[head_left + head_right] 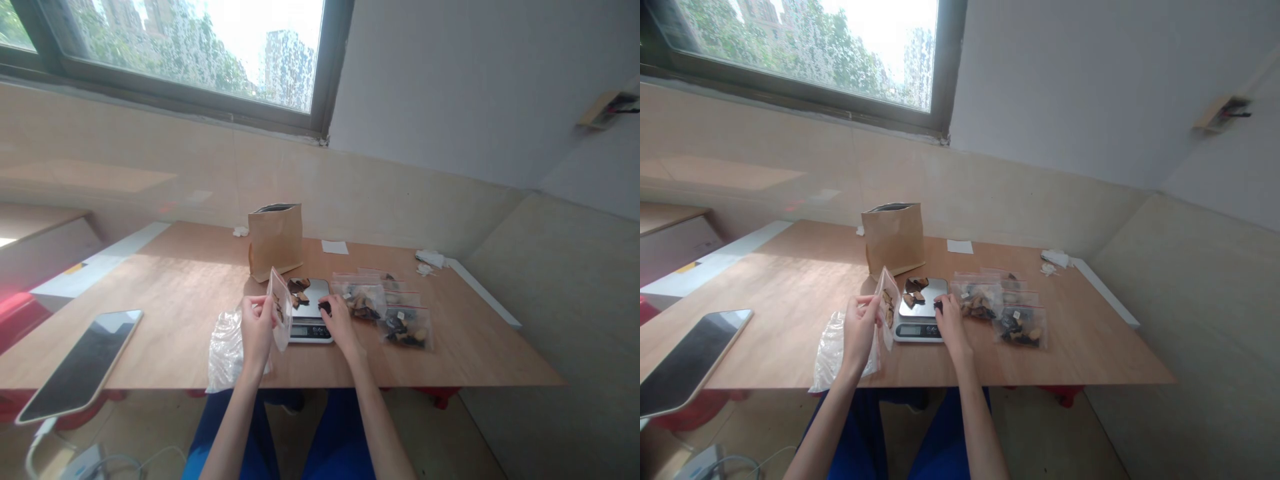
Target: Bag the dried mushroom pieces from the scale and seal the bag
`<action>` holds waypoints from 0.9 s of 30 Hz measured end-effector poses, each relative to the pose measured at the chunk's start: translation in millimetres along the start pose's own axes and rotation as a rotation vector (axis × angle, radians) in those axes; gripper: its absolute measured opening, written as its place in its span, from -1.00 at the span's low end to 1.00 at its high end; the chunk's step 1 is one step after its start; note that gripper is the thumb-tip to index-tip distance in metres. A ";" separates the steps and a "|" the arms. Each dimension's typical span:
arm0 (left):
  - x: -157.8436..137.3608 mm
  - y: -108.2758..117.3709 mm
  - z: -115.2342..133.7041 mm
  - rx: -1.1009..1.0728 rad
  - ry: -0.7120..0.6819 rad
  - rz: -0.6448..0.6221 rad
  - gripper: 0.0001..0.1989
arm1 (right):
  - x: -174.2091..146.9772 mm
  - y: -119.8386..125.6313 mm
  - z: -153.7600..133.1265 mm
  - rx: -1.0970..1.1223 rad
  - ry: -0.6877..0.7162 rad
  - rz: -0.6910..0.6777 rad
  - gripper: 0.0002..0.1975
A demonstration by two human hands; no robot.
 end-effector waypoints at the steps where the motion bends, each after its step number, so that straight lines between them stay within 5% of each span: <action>1: -0.5 -0.3 0.4 0.001 -0.006 -0.006 -0.73 | 1.3 3.5 -6.1 0.057 -0.003 0.007 -0.79; 6: 1.1 -0.3 -5.1 0.020 -0.036 -0.029 -0.71 | 5.6 26.1 -60.7 0.317 0.071 0.059 -0.82; 11: 2.8 1.2 -9.2 0.032 -0.048 -0.032 -0.73 | 6.3 33.2 -99.3 0.315 0.273 -0.122 -0.76; 17: 4.2 7.6 -6.9 0.041 -0.053 0.005 -0.75 | 28.7 13.1 -60.5 0.177 0.173 -0.023 -0.74; 23: 4.6 7.7 -5.3 0.019 -0.070 0.002 -0.73 | 46.9 -29.1 -36.2 -0.159 0.126 -0.158 -0.54; 27: 3.9 8.6 -3.8 0.045 -0.063 0.013 -0.74 | 50.5 -40.8 -40.6 -0.275 0.076 -0.208 -0.58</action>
Point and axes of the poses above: each hand's wrist, its own x-axis towards the middle knuckle, its own y-axis out of the back of the hand, z = x × y, the point moved 2 cm from there along x, towards the middle knuckle, and after that the axes turned 14 degrees about -z, right-handed, at the moved point
